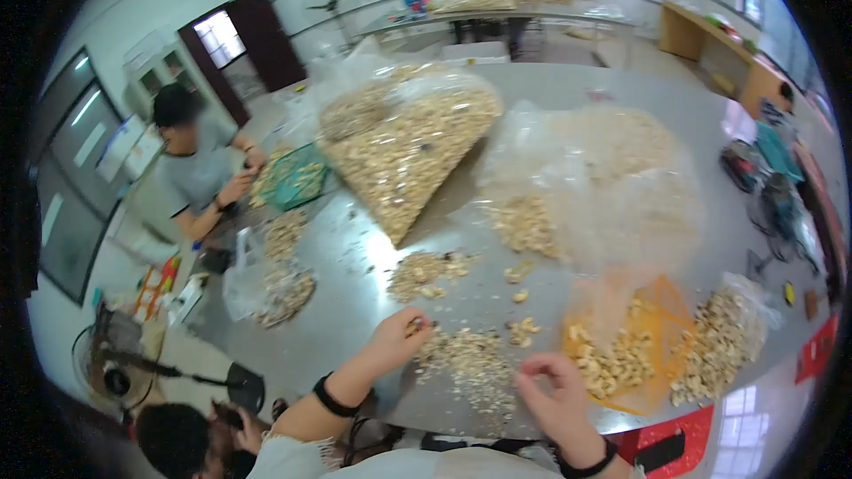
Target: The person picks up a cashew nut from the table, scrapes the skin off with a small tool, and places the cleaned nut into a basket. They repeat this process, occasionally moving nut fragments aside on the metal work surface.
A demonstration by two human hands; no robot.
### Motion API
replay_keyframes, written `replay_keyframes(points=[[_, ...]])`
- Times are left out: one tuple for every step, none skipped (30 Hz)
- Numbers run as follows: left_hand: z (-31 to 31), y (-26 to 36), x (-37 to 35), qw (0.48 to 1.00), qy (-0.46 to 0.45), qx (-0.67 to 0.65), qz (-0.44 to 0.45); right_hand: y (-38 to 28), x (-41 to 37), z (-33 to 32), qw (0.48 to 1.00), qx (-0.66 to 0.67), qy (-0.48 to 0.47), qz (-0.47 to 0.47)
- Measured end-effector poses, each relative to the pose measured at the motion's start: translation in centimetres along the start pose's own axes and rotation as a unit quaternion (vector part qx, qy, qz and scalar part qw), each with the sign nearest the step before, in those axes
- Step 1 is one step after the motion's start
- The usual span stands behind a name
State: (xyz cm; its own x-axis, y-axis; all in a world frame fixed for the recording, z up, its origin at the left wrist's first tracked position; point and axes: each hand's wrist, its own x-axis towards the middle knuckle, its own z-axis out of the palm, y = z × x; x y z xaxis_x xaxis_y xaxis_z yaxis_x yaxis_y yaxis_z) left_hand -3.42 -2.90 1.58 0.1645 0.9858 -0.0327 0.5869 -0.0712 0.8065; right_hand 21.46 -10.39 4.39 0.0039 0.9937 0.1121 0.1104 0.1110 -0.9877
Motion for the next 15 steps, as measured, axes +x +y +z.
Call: replay_keyframes(points=[[0.3,0.6,-0.3,1.0,0.0,-0.011,0.006,0.5,-0.1,0.3,1.0,-0.016,-0.013,0.0],[0.0,2.2,-0.7,0.999,-0.029,-0.026,0.004,0.5,-0.1,0.8,0.999,-0.006,-0.038,-0.001],[-0.2,3.5,-0.8,0.997,-0.066,-0.04,0.007,0.5,0.0,1.3,0.999,0.002,-0.055,-0.001],[0.5,2.8,-0.9,0.993,-0.085,-0.078,-0.015,1.0,0.0,1.7,0.997,0.001,-0.08,0.016],[0.3,4.9,-1.5,0.993,-0.09,-0.07,0.003,0.7,0.1,1.9,0.993,-0.016,-0.108,0.038],[0.2,6.2,-2.0,0.992,-0.104,-0.074,-0.002,0.4,0.0,2.3,0.992,0.002,-0.12,0.041],[0.4,6.5,-2.1,0.991,-0.115,-0.074,-0.008,0.8,0.0,2.8,0.991,0.002,-0.128,0.033],[0.9,5.2,-2.2,0.989,-0.125,-0.08,0.007,1.5,0.0,3.3,0.99,0.006,-0.14,0.026],[1.5,4.1,-2.2,0.987,-0.131,-0.086,0.019,1.5,0.1,3.6,0.989,0.01,-0.148,0.027],[1.6,5.2,-2.6,0.981,-0.149,-0.12,0.013,1.3,0.1,3.7,0.986,0.016,-0.161,0.026],[1.6,6.3,-3.1,0.975,-0.163,-0.154,0.003,1.3,0.0,3.9,0.991,0.007,-0.133,0.027],[1.9,6.8,-3.3,0.971,-0.181,-0.155,0.019,1.4,0.0,4.1,0.991,0.043,-0.128,0.02],[1.9,7.1,-3.5,0.966,-0.177,-0.189,0.003,1.3,-0.1,4.1,0.989,0.084,-0.125,0.011],[1.9,7.3,-3.5,0.96,-0.171,-0.22,-0.017,1.0,0.0,3.9,0.991,0.082,-0.109,0.008],[2.1,7.2,-3.4,0.958,-0.183,-0.219,-0.008,0.7,0.0,3.6,0.987,0.083,-0.132,0.025]])
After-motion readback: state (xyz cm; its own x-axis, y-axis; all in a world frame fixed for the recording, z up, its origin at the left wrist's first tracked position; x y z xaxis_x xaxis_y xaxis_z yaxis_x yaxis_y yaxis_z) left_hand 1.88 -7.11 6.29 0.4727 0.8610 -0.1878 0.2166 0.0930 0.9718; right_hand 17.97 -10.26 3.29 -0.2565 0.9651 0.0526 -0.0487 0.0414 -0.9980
